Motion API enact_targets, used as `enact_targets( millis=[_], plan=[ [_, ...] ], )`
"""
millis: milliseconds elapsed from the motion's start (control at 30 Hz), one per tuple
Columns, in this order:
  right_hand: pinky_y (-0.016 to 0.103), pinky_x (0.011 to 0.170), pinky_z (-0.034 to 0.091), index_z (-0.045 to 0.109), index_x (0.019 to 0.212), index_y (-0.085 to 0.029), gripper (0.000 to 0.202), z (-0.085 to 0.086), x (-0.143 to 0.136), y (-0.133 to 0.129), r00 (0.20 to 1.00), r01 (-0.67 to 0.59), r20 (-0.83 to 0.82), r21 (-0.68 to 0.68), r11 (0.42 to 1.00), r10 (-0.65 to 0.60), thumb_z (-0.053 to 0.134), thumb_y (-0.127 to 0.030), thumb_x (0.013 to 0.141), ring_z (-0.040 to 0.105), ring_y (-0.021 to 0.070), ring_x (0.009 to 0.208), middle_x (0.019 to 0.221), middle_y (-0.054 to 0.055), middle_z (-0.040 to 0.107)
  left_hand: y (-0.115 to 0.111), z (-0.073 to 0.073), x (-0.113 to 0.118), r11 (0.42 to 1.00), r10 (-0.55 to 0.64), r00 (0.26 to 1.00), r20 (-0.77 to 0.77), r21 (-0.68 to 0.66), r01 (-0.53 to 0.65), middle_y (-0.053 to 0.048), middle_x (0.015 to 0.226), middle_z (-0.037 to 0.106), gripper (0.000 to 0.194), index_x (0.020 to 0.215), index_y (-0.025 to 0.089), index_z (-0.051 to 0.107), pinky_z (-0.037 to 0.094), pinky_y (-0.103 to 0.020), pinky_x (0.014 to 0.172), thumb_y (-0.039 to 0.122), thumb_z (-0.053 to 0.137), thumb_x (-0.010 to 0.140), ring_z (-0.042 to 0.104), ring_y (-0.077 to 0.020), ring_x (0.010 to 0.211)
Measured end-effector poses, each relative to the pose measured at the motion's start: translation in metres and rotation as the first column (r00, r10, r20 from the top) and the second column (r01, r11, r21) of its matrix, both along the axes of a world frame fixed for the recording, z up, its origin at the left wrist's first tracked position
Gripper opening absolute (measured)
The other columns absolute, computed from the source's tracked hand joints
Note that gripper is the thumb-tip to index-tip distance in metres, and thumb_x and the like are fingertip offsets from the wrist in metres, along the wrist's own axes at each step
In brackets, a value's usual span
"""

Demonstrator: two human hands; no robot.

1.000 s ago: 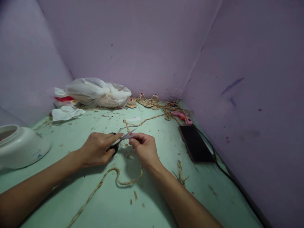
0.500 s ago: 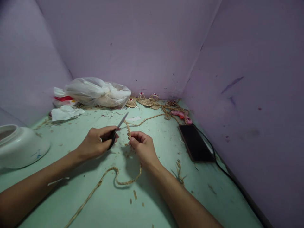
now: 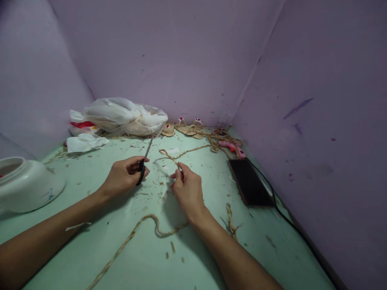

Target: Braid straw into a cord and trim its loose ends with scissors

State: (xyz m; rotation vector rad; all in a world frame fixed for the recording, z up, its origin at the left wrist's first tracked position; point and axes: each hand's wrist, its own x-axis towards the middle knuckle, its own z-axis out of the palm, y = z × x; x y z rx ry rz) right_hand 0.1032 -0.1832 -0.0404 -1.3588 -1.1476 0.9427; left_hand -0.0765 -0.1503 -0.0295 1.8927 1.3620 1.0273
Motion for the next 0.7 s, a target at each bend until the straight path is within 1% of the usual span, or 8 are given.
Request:
enact_targets(
  millis=[100, 200, 267, 333, 467, 533, 600, 700],
  plan=[
    [0.026, 0.041, 0.047, 0.057, 0.094, -0.015, 0.023, 0.002, -0.001, 0.005, 0.957, -0.08, -0.288, -0.189, 0.979, 0.023, 0.054, -0.024, 0.073, 0.055, 0.0122, 0.041, 0.059, 0.001, 0.06, -0.006, 0.0, -0.001, 0.985, 0.0, 0.959, -0.285, 0.164, 0.049, -0.002, 0.074, 0.065, 0.033, 0.1, 0.018, 0.058, 0.044, -0.024, 0.062, 0.024, 0.05, 0.068, 0.059, -0.0144, 0.066],
    [0.023, 0.039, 0.046, 0.056, 0.085, -0.013, 0.015, 0.011, -0.003, 0.006, 0.9, -0.127, -0.435, -0.256, 0.958, 0.004, 0.051, -0.013, 0.07, 0.055, 0.0111, 0.042, 0.06, 0.002, 0.061, -0.011, 0.002, 0.0, 0.943, 0.012, 0.851, -0.524, 0.288, 0.165, -0.004, 0.093, 0.066, 0.043, 0.108, 0.022, 0.054, 0.043, -0.028, 0.071, 0.022, 0.048, 0.066, 0.06, -0.0195, 0.082],
    [0.021, 0.037, 0.044, 0.058, 0.08, -0.013, 0.014, 0.017, -0.004, 0.003, 0.889, -0.138, -0.457, -0.252, 0.958, 0.008, 0.052, -0.01, 0.067, 0.056, 0.0101, 0.046, 0.069, 0.004, 0.062, -0.011, 0.003, 0.0, 0.934, 0.026, 0.797, -0.604, 0.299, 0.196, -0.006, 0.098, 0.065, 0.049, 0.114, 0.021, 0.05, 0.043, -0.03, 0.072, 0.023, 0.047, 0.066, 0.06, -0.0221, 0.086],
    [0.017, 0.033, 0.039, 0.06, 0.077, -0.012, 0.013, 0.022, -0.004, 0.0, 0.88, -0.187, -0.471, -0.234, 0.954, 0.057, 0.054, -0.01, 0.065, 0.053, 0.0077, 0.046, 0.073, 0.004, 0.061, -0.01, 0.005, 0.0, 0.942, 0.034, 0.754, -0.656, 0.272, 0.195, -0.007, 0.096, 0.064, 0.05, 0.118, 0.02, 0.047, 0.043, -0.031, 0.069, 0.025, 0.045, 0.068, 0.06, -0.0229, 0.084],
    [0.013, 0.029, 0.02, 0.063, 0.079, -0.014, 0.017, 0.024, -0.005, -0.007, 0.836, -0.333, -0.508, -0.166, 0.928, 0.209, 0.061, -0.017, 0.062, 0.042, 0.0025, 0.04, 0.07, 0.001, 0.06, -0.01, 0.012, 0.001, 0.952, -0.001, 0.689, -0.725, 0.21, 0.222, -0.006, 0.09, 0.065, 0.047, 0.118, 0.022, 0.046, 0.041, -0.03, 0.063, 0.025, 0.043, 0.07, 0.06, -0.0235, 0.079],
    [0.013, 0.03, 0.016, 0.064, 0.081, -0.014, 0.02, 0.024, -0.005, -0.008, 0.82, -0.354, -0.521, -0.135, 0.925, 0.238, 0.063, -0.019, 0.062, 0.04, 0.0017, 0.04, 0.07, 0.0, 0.061, -0.011, 0.014, 0.001, 0.953, -0.048, 0.698, -0.715, 0.177, 0.246, -0.004, 0.09, 0.065, 0.044, 0.114, 0.024, 0.048, 0.04, -0.029, 0.062, 0.024, 0.043, 0.07, 0.06, -0.0223, 0.079],
    [0.014, 0.03, 0.015, 0.064, 0.081, -0.014, 0.021, 0.024, -0.005, -0.007, 0.819, -0.328, -0.53, -0.118, 0.937, 0.22, 0.063, -0.021, 0.061, 0.038, 0.0012, 0.039, 0.07, 0.0, 0.061, -0.01, 0.016, 0.0, 0.963, -0.092, 0.742, -0.664, 0.129, 0.235, -0.001, 0.085, 0.065, 0.039, 0.108, 0.027, 0.052, 0.039, -0.026, 0.059, 0.024, 0.043, 0.071, 0.06, -0.019, 0.074],
    [0.015, 0.03, 0.013, 0.064, 0.08, -0.014, 0.022, 0.025, -0.003, -0.004, 0.823, -0.256, -0.55, -0.141, 0.956, 0.139, 0.064, -0.02, 0.059, 0.035, 0.001, 0.037, 0.069, 0.0, 0.061, -0.009, 0.015, -0.002, 0.982, -0.024, 0.826, -0.563, 0.14, 0.124, 0.002, 0.077, 0.065, 0.032, 0.102, 0.026, 0.055, 0.038, -0.023, 0.055, 0.025, 0.044, 0.071, 0.058, -0.015, 0.064]
  ],
)
